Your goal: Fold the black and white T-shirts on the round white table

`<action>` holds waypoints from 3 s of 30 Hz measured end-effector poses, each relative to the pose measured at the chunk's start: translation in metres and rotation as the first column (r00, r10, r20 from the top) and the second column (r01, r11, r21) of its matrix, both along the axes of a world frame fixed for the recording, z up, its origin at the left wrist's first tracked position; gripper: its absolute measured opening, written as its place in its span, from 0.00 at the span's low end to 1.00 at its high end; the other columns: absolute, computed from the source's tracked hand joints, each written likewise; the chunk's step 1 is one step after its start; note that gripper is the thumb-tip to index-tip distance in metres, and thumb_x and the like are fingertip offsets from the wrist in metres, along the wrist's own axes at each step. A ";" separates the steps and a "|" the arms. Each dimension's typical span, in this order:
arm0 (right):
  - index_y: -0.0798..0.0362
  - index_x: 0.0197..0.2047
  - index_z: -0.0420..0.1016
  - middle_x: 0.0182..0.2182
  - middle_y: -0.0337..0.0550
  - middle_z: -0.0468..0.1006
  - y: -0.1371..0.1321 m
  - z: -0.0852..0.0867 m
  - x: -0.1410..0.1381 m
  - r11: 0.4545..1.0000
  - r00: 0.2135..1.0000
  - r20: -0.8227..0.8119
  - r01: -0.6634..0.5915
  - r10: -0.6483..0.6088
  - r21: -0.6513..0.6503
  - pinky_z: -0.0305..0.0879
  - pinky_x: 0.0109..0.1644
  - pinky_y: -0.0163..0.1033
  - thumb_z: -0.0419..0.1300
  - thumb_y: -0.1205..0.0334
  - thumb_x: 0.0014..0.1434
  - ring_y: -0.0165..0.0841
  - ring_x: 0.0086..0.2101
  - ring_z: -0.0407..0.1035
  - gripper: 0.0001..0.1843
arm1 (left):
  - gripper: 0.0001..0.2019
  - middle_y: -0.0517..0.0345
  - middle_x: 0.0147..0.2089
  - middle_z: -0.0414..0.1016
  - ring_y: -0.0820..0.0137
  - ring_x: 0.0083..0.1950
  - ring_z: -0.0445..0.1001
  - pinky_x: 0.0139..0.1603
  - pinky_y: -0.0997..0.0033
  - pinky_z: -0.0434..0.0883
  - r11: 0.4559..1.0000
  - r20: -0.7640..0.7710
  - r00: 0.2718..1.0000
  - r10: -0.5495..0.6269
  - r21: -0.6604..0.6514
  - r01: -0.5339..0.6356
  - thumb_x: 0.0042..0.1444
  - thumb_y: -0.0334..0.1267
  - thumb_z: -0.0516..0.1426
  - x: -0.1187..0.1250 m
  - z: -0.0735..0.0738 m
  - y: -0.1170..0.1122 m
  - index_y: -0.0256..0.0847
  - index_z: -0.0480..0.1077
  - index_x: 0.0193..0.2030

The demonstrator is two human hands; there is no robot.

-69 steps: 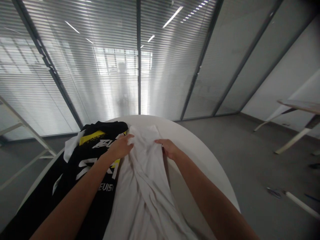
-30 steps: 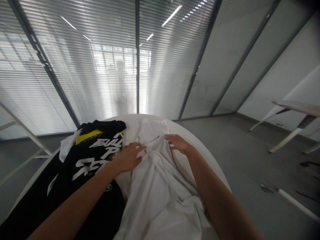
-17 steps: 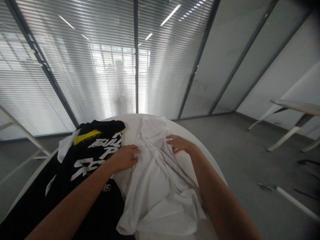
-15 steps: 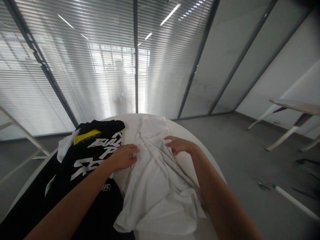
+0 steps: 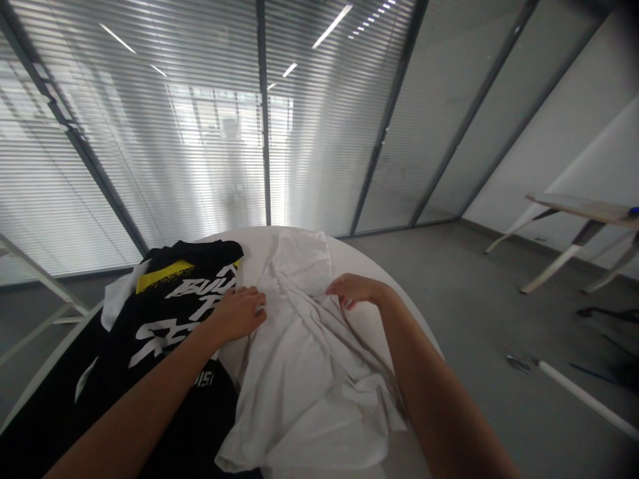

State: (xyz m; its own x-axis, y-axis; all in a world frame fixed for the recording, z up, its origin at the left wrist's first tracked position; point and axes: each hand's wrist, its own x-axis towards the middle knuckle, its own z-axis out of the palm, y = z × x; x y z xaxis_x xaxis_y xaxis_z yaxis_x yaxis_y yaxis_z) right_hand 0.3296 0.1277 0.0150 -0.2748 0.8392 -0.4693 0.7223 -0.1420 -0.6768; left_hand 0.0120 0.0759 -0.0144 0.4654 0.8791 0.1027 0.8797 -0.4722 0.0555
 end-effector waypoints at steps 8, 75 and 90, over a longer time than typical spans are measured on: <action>0.54 0.40 0.73 0.26 0.41 0.72 -0.009 0.011 -0.006 0.987 0.966 0.201 -0.160 0.161 -0.021 0.71 0.29 0.38 0.62 0.50 0.56 0.30 0.24 0.69 0.16 | 0.11 0.54 0.46 0.76 0.62 0.49 0.73 0.52 0.58 0.63 0.999 0.040 0.999 0.002 0.036 -0.004 0.59 0.40 0.51 -0.010 -0.002 0.007 0.46 0.74 0.43; 0.54 0.60 0.65 0.44 0.49 0.75 -0.095 0.061 -0.118 0.516 0.538 0.217 -0.843 0.815 0.152 0.62 0.43 0.38 0.59 0.63 0.57 0.38 0.41 0.71 0.27 | 0.07 0.55 0.39 0.73 0.62 0.48 0.68 0.57 0.56 0.60 0.994 0.194 0.978 -0.082 0.084 0.067 0.49 0.32 0.54 -0.013 -0.011 0.014 0.43 0.72 0.33; 0.62 0.58 0.63 0.44 0.51 0.73 -0.135 0.049 -0.160 0.331 0.358 0.033 -0.892 0.933 0.309 0.64 0.48 0.35 0.60 0.65 0.57 0.36 0.44 0.68 0.26 | 0.10 0.57 0.39 0.74 0.62 0.47 0.69 0.57 0.56 0.60 0.998 0.261 0.965 -0.008 -0.051 0.022 0.44 0.28 0.53 -0.023 -0.019 0.025 0.44 0.73 0.31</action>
